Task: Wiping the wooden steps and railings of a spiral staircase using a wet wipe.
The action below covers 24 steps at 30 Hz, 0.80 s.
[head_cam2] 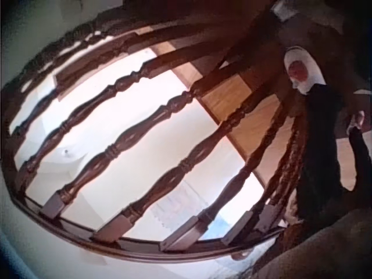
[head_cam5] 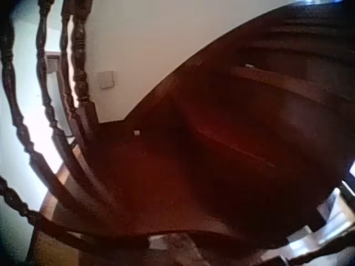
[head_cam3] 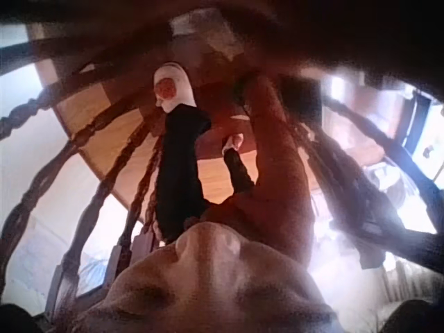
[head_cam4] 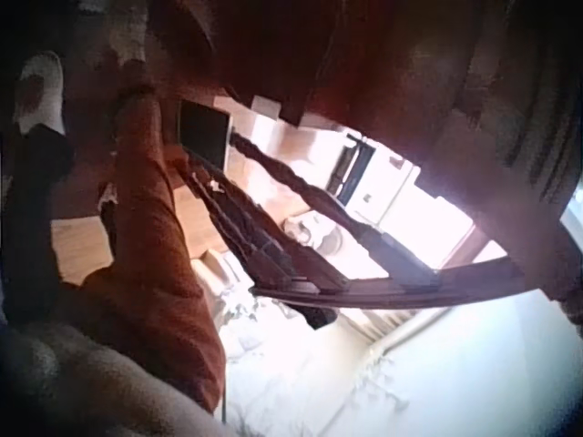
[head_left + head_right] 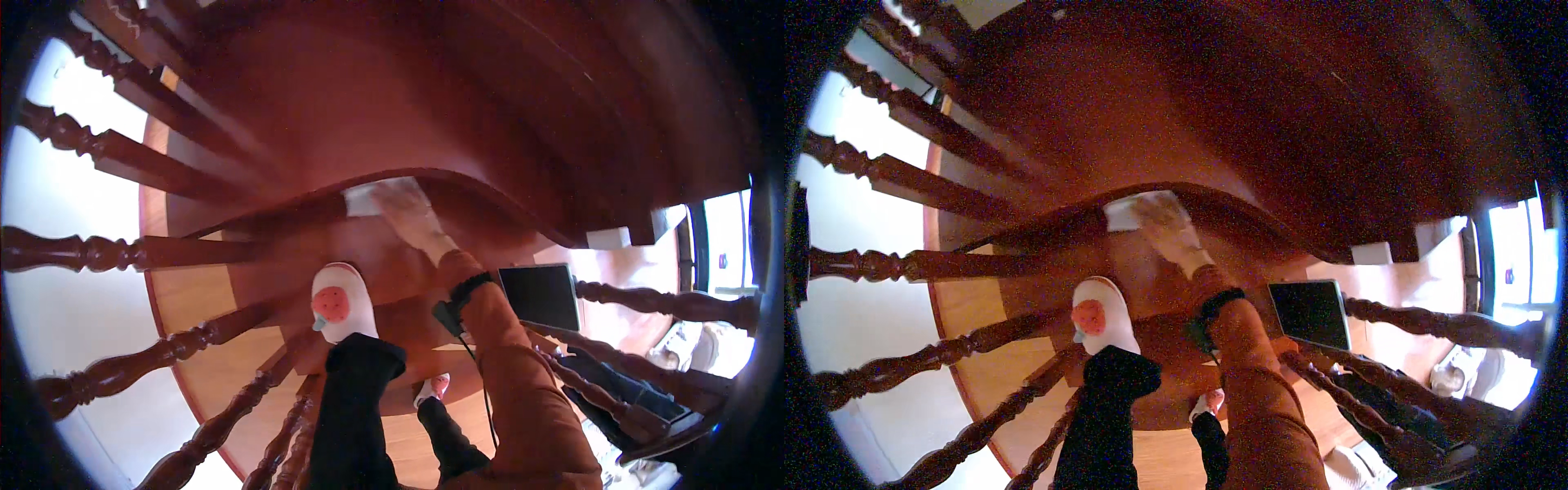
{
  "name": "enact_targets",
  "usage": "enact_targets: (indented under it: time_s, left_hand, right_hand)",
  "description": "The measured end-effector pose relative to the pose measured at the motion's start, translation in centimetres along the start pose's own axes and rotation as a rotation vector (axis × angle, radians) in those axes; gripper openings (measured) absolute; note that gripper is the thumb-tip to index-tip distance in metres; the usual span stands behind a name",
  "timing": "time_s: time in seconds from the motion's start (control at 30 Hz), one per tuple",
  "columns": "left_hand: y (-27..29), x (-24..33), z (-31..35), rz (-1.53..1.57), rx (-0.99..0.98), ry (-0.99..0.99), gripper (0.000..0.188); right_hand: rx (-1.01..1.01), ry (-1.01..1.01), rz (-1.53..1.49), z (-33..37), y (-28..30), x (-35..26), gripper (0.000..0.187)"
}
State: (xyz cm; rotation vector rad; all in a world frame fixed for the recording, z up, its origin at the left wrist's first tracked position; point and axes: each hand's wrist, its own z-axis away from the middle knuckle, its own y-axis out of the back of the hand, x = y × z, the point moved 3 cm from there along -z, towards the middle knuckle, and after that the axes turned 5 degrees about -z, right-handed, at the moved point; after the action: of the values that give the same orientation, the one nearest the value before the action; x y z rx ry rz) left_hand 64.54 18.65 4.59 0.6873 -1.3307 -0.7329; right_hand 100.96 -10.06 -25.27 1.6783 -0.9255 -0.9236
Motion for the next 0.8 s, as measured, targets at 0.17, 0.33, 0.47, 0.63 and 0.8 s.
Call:
enact_targets:
  time_s: [0.17, 0.33, 0.47, 0.63, 0.8]
  left_hand:
    - [-0.9, 0.5, 0.7, -0.010, -0.013, -0.049, 0.057]
    - [-2.0, 0.9, 1.9, 0.000, -0.027, -0.098, 0.057]
    - [-2.7, 1.1, 3.0, 0.009, -0.044, -0.118, 0.058]
    - [-3.0, 1.5, 5.5, -0.019, -0.041, -0.106, 0.058]
    - [-3.4, 2.1, 7.5, -0.020, -0.063, -0.090, 0.059]
  right_hand:
    - [0.052, -0.373, -0.048, 12.6, 5.2, 8.5, 0.045]
    - [0.177, -0.599, 0.043, 22.3, 7.2, 8.3, 0.047]
    - [0.289, -0.778, 0.060, 26.1, 6.9, 10.1, 0.048]
    - [0.288, -1.032, 0.107, 23.9, 5.7, 9.7, 0.059]
    - [0.306, -1.207, 0.190, 23.0, 5.4, 10.2, 0.062]
